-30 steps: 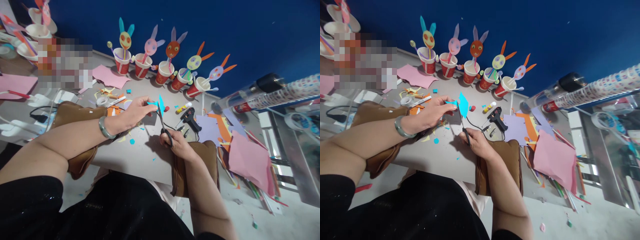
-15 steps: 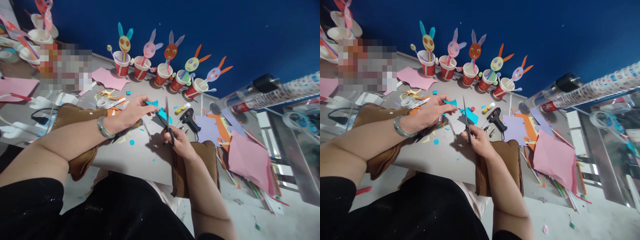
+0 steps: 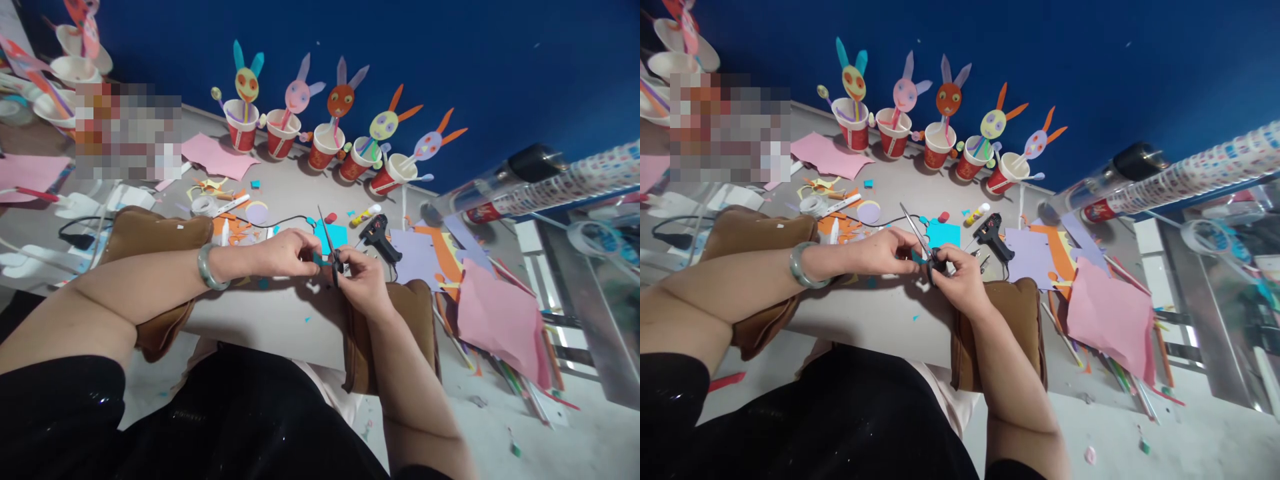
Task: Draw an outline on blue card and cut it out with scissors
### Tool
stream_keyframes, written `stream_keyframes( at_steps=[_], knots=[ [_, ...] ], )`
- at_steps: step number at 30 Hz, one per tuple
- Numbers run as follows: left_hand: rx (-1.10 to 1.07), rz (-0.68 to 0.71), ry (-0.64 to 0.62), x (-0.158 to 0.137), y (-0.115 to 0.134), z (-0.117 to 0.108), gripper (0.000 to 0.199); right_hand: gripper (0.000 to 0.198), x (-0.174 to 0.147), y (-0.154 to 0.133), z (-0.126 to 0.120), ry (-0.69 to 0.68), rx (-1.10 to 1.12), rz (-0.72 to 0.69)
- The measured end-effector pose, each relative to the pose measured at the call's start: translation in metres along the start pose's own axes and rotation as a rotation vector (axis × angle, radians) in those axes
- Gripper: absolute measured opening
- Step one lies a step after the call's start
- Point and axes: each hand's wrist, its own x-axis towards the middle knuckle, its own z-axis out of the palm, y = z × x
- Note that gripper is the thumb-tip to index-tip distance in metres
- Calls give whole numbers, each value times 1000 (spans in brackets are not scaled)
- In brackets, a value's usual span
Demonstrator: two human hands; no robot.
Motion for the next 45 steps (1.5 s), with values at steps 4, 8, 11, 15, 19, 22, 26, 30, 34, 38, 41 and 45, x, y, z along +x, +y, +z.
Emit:
stream_keyframes(
  at_steps=[4, 8, 11, 15, 19, 22, 26, 30, 34, 38, 41, 45],
  knots=[
    [-113, -34, 12, 1, 1, -1, 4, 32, 1, -1, -1, -13, 27, 25],
    [-239, -26, 56, 2, 3, -1, 5, 32, 1, -5, -1, -12, 39, 56],
    [-292, -20, 26, 2, 5, -2, 7, 34, 1, -7, 0, -6, 32, 99],
    [-339, -63, 73, 0, 9, -3, 13, 41, 1, -9, 0, 27, 17, 130],
    [-471, -86, 263, -1, 14, -7, 21, 46, 2, -8, -2, 30, 71, 149],
    [-600, -105, 343, 0, 17, -9, 26, 56, 1, -8, -2, -82, 101, 145],
    [-720, -137, 397, 2, 19, -8, 27, 67, 0, -10, 1, -242, 65, 138],
    [-777, -163, 408, 3, 20, -6, 27, 69, -1, -10, 6, -275, 20, 125],
    [-780, -183, 389, 2, 19, -3, 25, 69, -2, -8, 9, -259, 6, 128],
    [-782, -170, 377, 1, 18, -1, 24, 69, -2, -9, 9, -240, 17, 150],
    [-772, -175, 369, 0, 18, -1, 26, 69, -2, -10, 9, -240, 18, 156],
    [-773, -176, 361, 1, 18, -1, 30, 69, -1, -11, 10, -245, 18, 158]
  ],
)
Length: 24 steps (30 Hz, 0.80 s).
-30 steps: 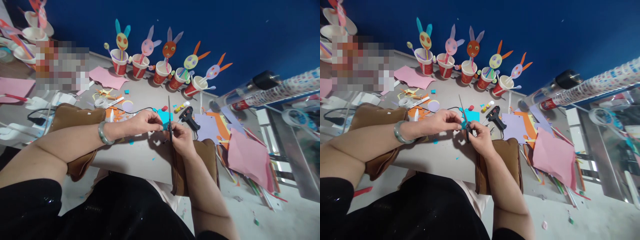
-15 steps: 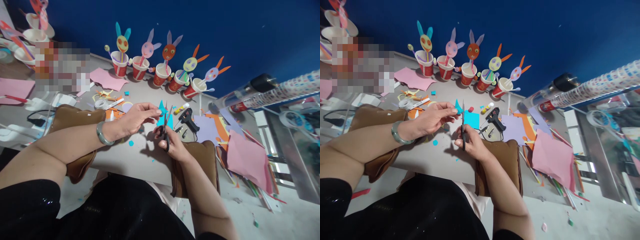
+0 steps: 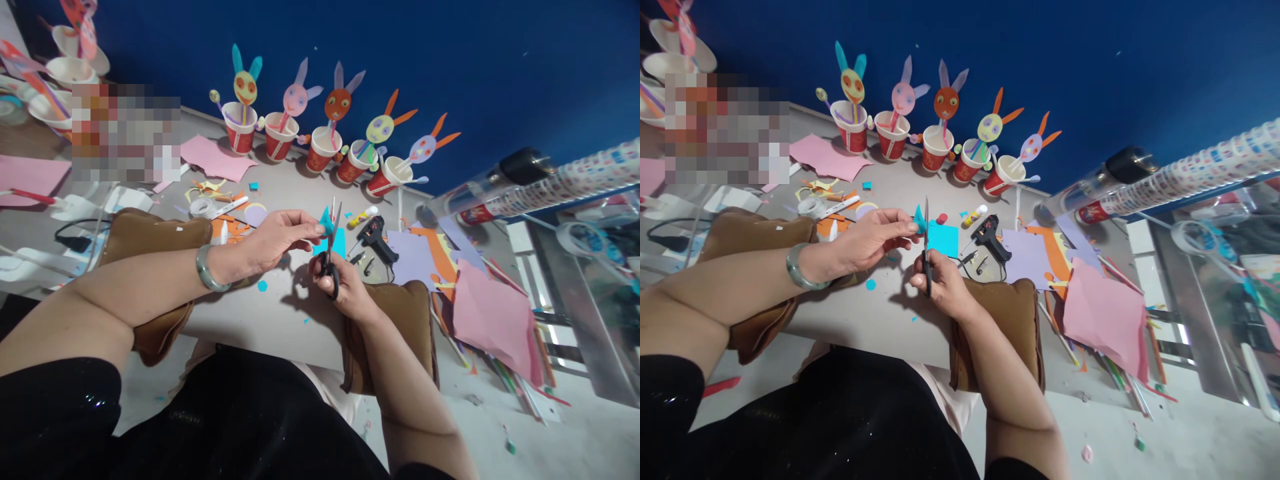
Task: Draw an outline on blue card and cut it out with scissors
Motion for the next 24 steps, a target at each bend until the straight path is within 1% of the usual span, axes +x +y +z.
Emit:
stream_keyframes(
  at_steps=[16, 20, 24],
  knots=[
    [4, 3, -2, -1, 2, 0, 27, 66, 0, 2, 0, 23, -28, -9],
    [6, 3, -1, -1, 3, 0, 25, 64, 0, 3, 0, 19, -30, -33],
    [7, 28, -18, -1, 3, -2, 23, 65, -1, 3, -1, 22, -38, -27]
  ],
)
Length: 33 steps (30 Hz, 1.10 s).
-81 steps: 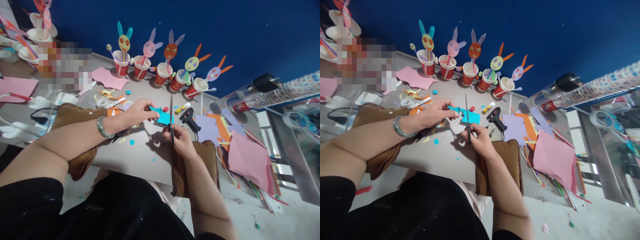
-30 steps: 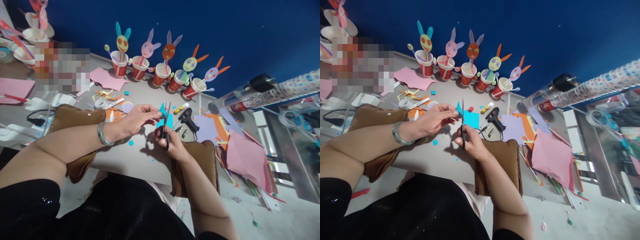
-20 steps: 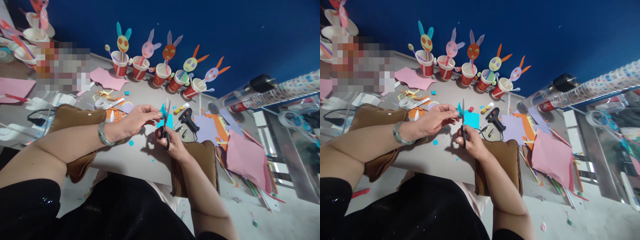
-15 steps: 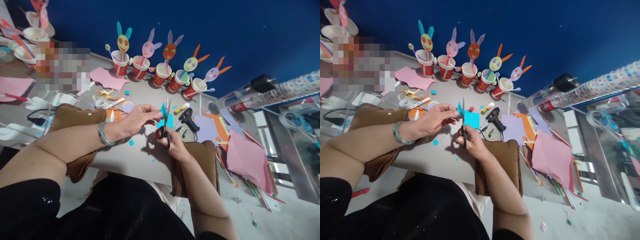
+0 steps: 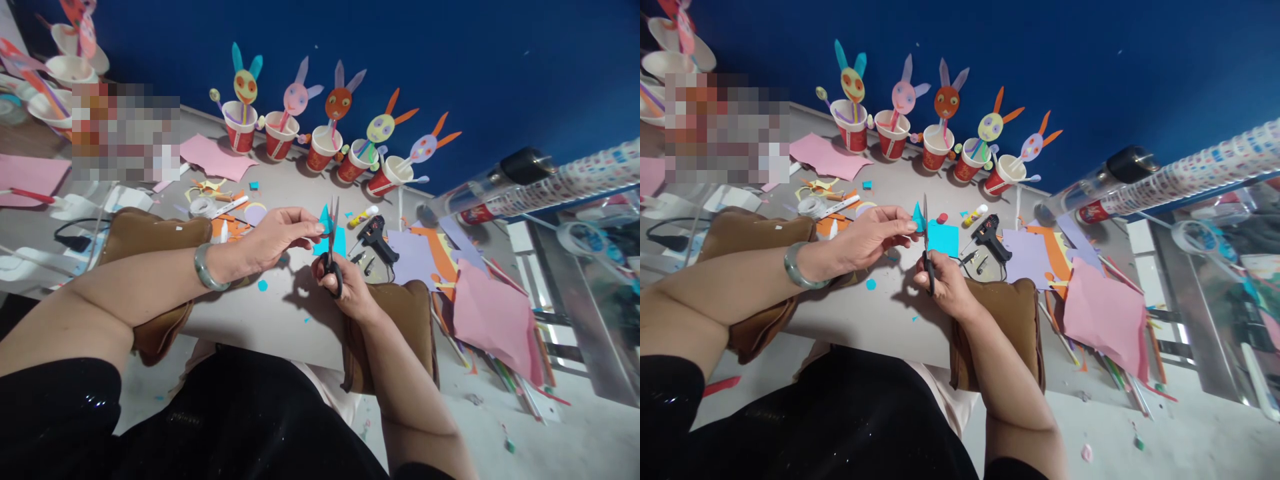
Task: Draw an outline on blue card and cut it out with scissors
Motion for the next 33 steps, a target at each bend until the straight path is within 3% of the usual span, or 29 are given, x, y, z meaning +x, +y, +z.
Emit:
stream_keyframes(
  at_steps=[33],
  knots=[
    [78, 122, 8, -1, 6, -2, 20, 67, 0, 0, -3, -34, -10, -30]
  ],
)
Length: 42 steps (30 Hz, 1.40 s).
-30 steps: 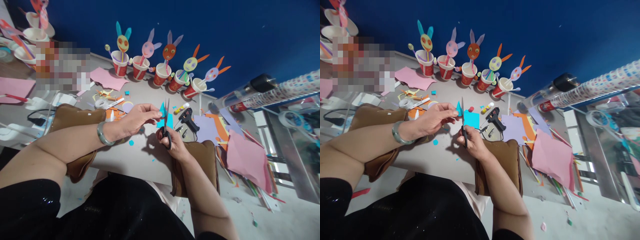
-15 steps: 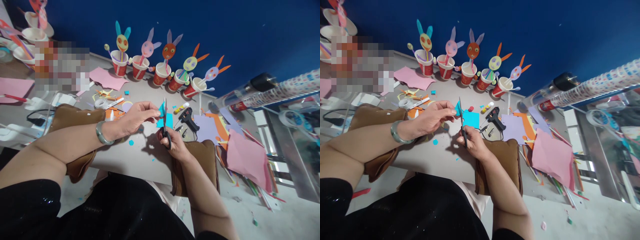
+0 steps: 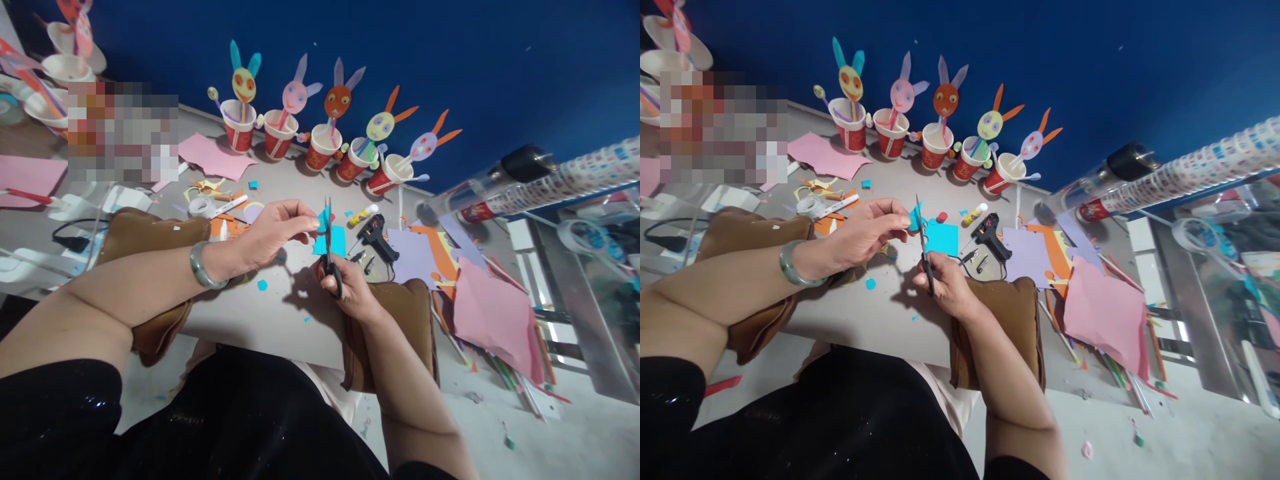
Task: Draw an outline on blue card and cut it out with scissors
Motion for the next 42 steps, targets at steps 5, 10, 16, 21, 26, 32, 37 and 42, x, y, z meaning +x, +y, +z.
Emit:
stream_keyframes(
  at_steps=[5, 10, 16, 21, 26, 32, 37, 42],
  knots=[
    [68, 31, -59, 1, -1, -2, 24, 67, 0, 0, 1, 11, 5, 1],
    [126, 45, -31, 1, -1, -3, 19, 67, 1, 1, 0, 11, 10, 0],
    [116, 47, -13, -1, 1, -1, 16, 65, 1, 1, 0, 21, 3, -9],
    [124, 49, -13, -1, 2, -1, 17, 66, 0, 1, 1, 28, 1, -2],
    [115, 55, -10, -1, 3, -1, 16, 66, 0, 2, 1, 26, 9, -9],
    [119, 56, 7, -1, 3, -1, 17, 67, 1, 0, 1, 22, 11, 17],
    [118, 66, 10, 0, 3, -1, 18, 67, 0, -1, 1, 16, 14, 26],
    [102, 60, 23, 0, 4, -1, 17, 66, 0, 2, 1, 14, 16, 13]
  ],
)
